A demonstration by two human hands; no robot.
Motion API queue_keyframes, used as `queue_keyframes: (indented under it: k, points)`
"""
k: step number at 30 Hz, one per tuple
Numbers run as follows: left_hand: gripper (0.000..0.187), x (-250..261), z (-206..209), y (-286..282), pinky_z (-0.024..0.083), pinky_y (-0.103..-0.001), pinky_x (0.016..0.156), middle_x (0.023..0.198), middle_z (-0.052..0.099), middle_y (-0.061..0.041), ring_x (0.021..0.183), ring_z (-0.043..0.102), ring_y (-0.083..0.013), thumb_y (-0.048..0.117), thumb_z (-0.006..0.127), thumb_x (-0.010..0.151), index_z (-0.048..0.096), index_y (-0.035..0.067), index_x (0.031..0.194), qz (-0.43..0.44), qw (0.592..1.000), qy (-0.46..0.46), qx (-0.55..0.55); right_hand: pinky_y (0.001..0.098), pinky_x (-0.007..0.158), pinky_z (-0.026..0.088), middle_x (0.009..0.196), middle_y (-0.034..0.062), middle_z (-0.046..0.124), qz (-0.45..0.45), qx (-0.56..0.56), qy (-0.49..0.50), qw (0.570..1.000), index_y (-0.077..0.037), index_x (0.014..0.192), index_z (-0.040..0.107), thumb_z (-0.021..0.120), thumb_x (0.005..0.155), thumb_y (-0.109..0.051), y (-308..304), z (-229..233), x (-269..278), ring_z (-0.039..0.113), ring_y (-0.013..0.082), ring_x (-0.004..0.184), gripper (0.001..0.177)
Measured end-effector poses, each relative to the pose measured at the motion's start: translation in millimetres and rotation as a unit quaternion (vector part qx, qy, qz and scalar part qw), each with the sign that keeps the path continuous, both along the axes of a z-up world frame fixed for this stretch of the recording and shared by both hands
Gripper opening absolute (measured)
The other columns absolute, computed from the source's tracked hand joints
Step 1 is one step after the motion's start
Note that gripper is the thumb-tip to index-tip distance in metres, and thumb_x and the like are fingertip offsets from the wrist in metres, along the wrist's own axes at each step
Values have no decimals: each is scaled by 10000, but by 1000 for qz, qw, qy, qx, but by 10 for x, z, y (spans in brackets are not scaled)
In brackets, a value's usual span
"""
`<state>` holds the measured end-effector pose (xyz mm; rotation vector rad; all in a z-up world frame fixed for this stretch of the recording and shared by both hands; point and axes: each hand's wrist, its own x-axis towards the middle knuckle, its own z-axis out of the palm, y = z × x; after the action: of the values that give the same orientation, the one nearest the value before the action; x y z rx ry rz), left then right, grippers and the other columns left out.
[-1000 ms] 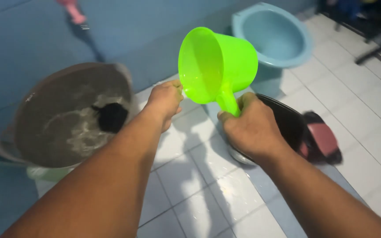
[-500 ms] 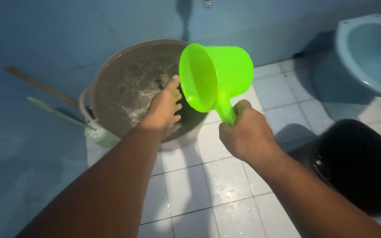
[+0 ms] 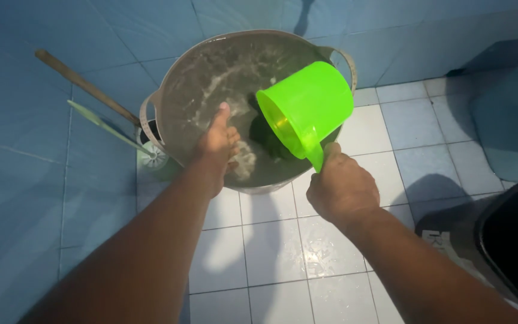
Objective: The person scrubs the exterior of a black trash bin with a yellow sponge, then rinses it with water from a green scoop. They repeat the rinsing process on a second pink and black trash bin.
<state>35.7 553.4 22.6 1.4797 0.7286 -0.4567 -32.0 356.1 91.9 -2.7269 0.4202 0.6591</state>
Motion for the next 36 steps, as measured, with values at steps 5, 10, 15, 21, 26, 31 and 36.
queue_keyframes:
  k: [5,10,15,21,26,31,36]
  points:
    - [920,-49,-157,82,482,-404,914,1364,638,-87,1047,597,-212,758,415,847,559,64,1435,6,1000,-11,-5,469,1000,510,1220,161,689,10,5,5,1000,-97,1326,505,617,947,-210,61,-134,-10,664,356,1147,411]
    - [997,-40,-320,131,499,-479,961,1489,428,-388,928,435,-303,755,433,971,405,-125,1437,6,999,-23,-25,465,990,517,1220,161,685,20,-4,8,1000,-87,1307,525,624,933,-186,98,-304,21,664,352,1142,400]
    - [762,-52,-306,174,466,-443,928,1065,649,-52,1049,595,-236,764,406,848,679,94,1089,7,999,-17,-26,460,979,535,1208,182,685,41,-31,22,998,-68,1251,608,621,916,-169,185,-439,24,667,361,1136,350]
    - [800,-46,-401,289,477,-435,938,1152,648,-49,1074,601,-239,775,411,845,642,86,1179,8,999,-12,-32,472,979,536,1149,202,709,15,16,46,999,-88,1240,646,586,867,-114,331,-518,57,679,380,1102,379]
    - [976,-16,-486,379,436,-417,875,1144,525,-87,1015,509,-242,788,406,906,494,-60,1382,10,999,-10,-41,456,968,552,1106,244,725,27,55,50,997,-23,1153,699,571,844,-92,459,-685,148,696,394,1073,342]
    - [947,-25,-465,388,469,-423,932,1267,641,-139,1102,594,-265,787,389,842,647,7,1315,5,999,-10,-36,461,950,539,1105,228,718,91,82,34,992,-33,1150,707,533,868,-96,479,-800,175,684,411,1072,337]
    - [952,3,-530,456,453,-399,982,1346,636,-160,1185,630,-260,787,397,876,551,-15,1366,-13,998,-40,-48,404,605,558,874,189,749,-129,235,66,961,39,1144,697,639,930,-193,508,-576,97,706,251,696,321]
